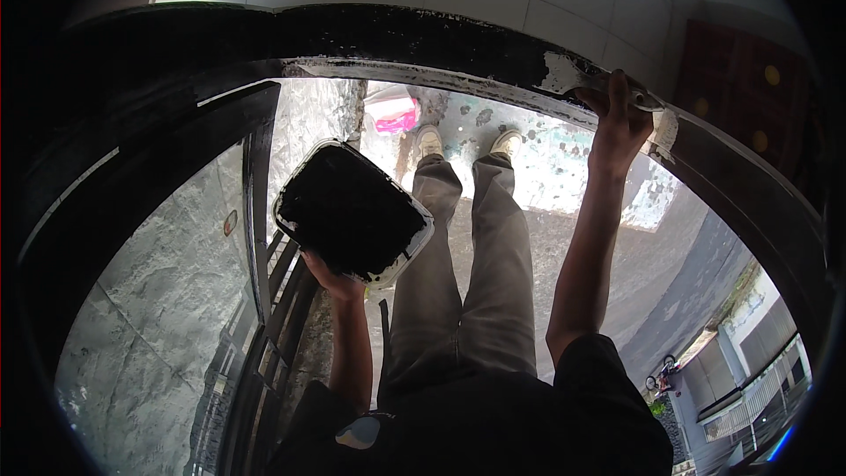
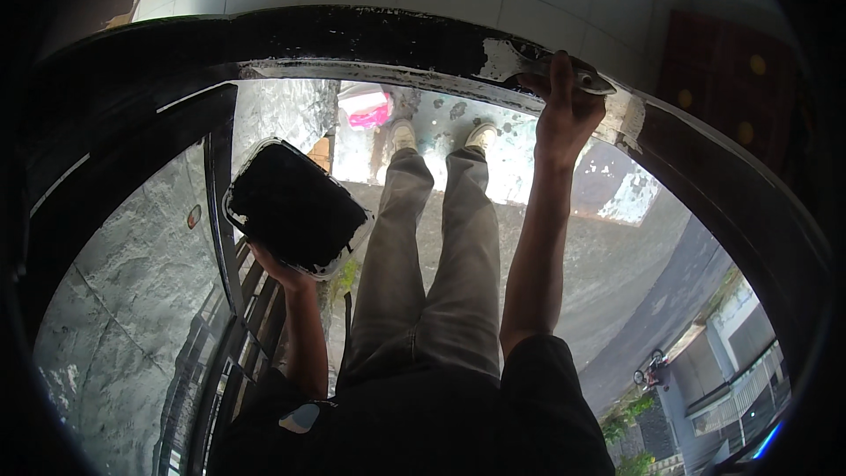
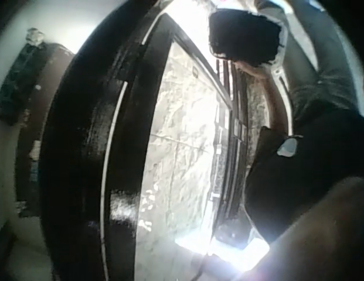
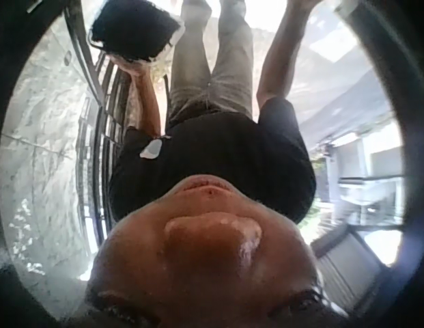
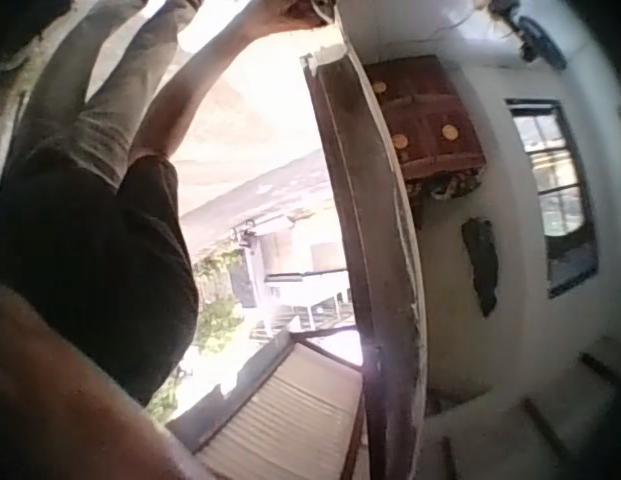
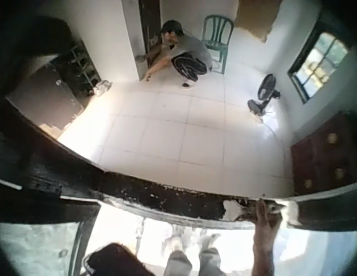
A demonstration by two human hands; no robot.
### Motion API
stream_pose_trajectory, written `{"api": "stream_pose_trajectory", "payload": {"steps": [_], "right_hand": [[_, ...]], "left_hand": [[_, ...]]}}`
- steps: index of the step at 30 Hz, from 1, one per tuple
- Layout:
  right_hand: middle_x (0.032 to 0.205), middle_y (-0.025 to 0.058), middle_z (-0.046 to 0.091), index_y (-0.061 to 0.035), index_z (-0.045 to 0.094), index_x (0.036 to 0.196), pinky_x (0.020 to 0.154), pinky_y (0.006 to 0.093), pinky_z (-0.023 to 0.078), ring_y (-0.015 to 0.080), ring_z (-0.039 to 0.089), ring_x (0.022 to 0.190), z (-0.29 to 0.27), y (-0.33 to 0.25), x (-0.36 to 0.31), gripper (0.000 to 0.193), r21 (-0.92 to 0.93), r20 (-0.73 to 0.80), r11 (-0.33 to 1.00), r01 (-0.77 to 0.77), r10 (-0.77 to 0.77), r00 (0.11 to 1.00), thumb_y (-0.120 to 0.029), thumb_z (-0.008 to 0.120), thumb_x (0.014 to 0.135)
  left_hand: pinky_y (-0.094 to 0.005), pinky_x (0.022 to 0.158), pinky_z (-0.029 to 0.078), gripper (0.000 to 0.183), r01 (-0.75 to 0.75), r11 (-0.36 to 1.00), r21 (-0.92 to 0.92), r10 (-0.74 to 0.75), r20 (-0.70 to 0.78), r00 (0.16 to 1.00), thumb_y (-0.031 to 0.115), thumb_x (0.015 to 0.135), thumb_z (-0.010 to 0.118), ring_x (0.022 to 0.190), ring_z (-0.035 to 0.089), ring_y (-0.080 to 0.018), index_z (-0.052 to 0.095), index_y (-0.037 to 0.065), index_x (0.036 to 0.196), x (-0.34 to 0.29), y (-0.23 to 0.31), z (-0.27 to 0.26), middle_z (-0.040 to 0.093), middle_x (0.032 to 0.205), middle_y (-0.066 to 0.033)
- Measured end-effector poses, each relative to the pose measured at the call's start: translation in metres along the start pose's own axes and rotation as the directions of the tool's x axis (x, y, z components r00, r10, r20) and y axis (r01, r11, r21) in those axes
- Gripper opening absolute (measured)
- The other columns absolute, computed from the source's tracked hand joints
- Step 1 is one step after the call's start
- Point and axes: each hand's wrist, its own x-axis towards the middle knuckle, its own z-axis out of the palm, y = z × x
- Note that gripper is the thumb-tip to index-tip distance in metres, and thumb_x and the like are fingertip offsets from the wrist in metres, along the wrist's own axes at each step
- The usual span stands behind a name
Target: The person paints the upper frame of a door with black paint using a brush.
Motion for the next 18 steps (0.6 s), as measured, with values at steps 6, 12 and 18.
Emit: {"api": "stream_pose_trajectory", "payload": {"steps": [6, 12, 18], "right_hand": [[0.09, 0.0152, 0.064, 0.0082, 0.058, 0.101, 0.063, 0.0313, 0.062, 0.0206, 0.068, 0.076, 0.005, -0.001, 0.002, 0.022, -0.025, 0.055, 0.998, 0.051, -0.05, 0.997, -0.012, 0.059, 0.093], [0.085, 0.0158, 0.065, 0.0113, 0.059, 0.097, 0.06, 0.0298, 0.062, 0.0199, 0.068, 0.071, 0.013, -0.003, 0.006, 0.023, -0.065, 0.061, 0.995, 0.078, -0.074, 0.995, -0.011, 0.06, 0.092], [0.084, 0.0154, 0.065, 0.0113, 0.059, 0.097, 0.06, 0.0301, 0.062, 0.0203, 0.068, 0.071, 0.012, -0.005, 0.011, 0.024, -0.052, 0.068, 0.998, 0.033, -0.029, 0.997, -0.012, 0.06, 0.091]], "left_hand": [[-0.0469, 0.09, 0.042, 0.063, 0.061, 0.998, 0.024, -0.058, -0.123, 0.991, 0.037, 0.09, 0.06, 0.108, 0.053, -0.0377, 0.041, -0.003, 0.134, 0.011, 0.015, 0.011, 0.052, 0.121, -0.0222], [-0.0447, 0.092, 0.043, 0.058, 0.123, 0.989, -0.083, -0.133, -0.127, 0.983, 0.03, 0.092, 0.059, 0.11, 0.052, -0.0352, 0.039, -0.003, 0.135, 0.009, 0.019, 0.012, 0.049, 0.123, -0.0213], [-0.0438, 0.095, 0.042, 0.056, 0.176, 0.98, -0.098, -0.186, -0.107, 0.977, 0.029, 0.094, 0.055, 0.113, 0.051, -0.0337, 0.038, -0.004, 0.137, 0.006, 0.021, 0.014, 0.048, 0.125, -0.021]]}}
